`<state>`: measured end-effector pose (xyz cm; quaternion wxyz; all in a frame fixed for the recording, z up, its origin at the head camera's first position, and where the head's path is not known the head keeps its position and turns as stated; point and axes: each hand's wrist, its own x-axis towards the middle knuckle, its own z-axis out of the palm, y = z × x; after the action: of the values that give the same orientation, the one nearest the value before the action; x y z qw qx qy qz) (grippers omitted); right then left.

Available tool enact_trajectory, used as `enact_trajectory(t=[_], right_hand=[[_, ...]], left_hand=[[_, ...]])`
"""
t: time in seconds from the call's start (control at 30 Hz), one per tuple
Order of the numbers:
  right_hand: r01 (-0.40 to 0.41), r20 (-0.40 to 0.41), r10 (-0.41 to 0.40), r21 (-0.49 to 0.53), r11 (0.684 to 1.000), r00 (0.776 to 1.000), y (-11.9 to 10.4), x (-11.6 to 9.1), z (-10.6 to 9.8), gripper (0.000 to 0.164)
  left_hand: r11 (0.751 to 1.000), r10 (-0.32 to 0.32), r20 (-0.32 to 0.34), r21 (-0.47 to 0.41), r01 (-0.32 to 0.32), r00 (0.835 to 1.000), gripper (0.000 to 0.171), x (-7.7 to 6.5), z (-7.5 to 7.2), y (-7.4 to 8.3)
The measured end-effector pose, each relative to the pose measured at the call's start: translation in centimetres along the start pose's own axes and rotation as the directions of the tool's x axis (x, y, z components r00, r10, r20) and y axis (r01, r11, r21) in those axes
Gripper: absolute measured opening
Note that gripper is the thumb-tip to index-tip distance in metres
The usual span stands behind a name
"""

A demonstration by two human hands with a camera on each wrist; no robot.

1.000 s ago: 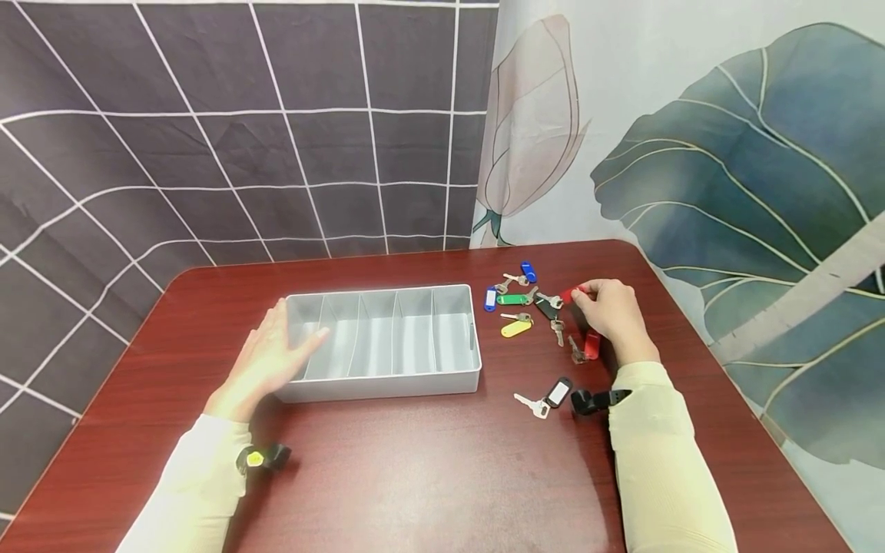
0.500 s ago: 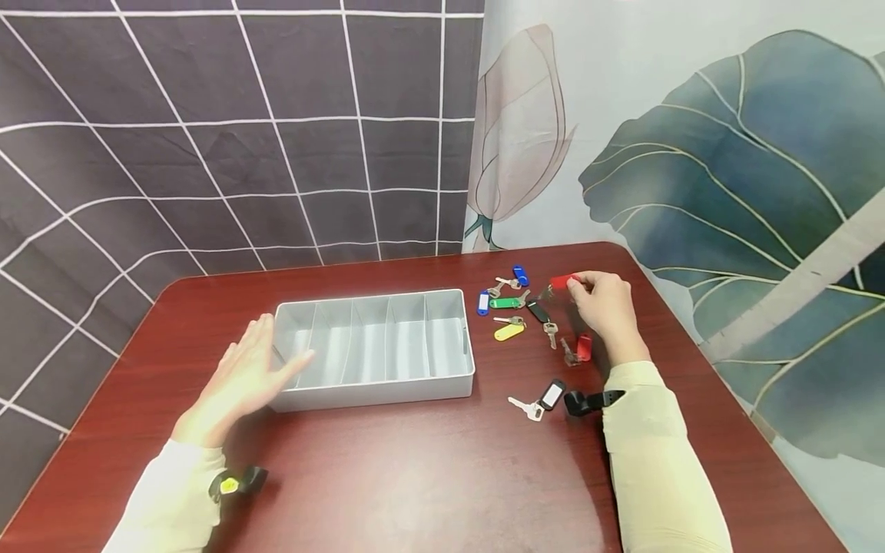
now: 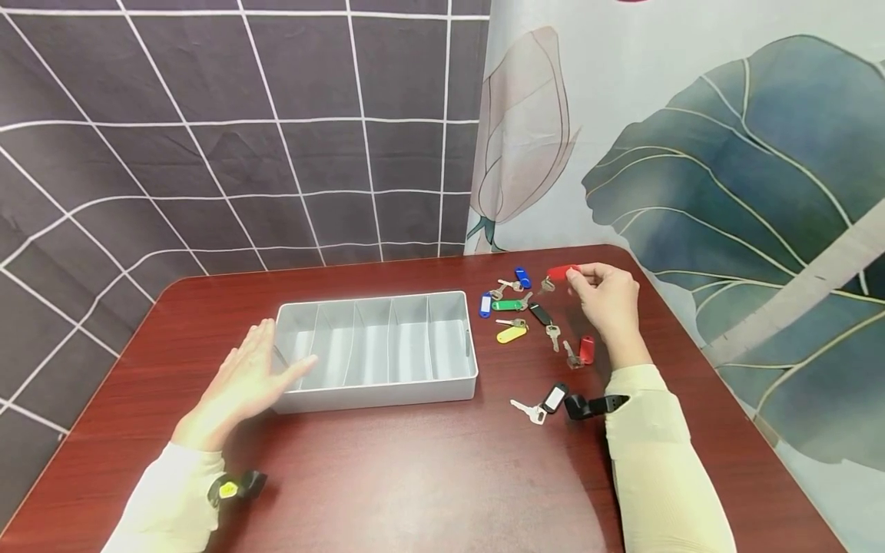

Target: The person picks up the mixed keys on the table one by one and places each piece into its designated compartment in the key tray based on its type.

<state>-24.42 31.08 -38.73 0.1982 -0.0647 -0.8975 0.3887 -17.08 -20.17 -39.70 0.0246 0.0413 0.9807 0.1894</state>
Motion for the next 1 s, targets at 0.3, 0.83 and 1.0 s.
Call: enact_trajectory(t=[0.3,0.83,1.0], right_hand=[[-0.021,0.01,0.02,0.171,0.985,1.0,-1.3,-0.2,0.0,0.043],[0.083,0.011,-0.092,0.347,0.934,0.996,-4.5,-1.4,0.6,0.037],[0.088,0.019,-0.1,0.348,0.933,0.995,-5.3,-2.0,0.8,0.035]], left_hand=[[1.0,-0.005,-0.008,-0.013,0.005,1.0,0.117,0.1,0.3,-0.2],[0.999,-0.012,-0.013,-0.034,0.012,1.0,0.116,0.0,0.4,-0.3],[0.999,-0.013,-0.013,-0.043,0.012,1.0,0.116,0.0,0.4,-0.3]])
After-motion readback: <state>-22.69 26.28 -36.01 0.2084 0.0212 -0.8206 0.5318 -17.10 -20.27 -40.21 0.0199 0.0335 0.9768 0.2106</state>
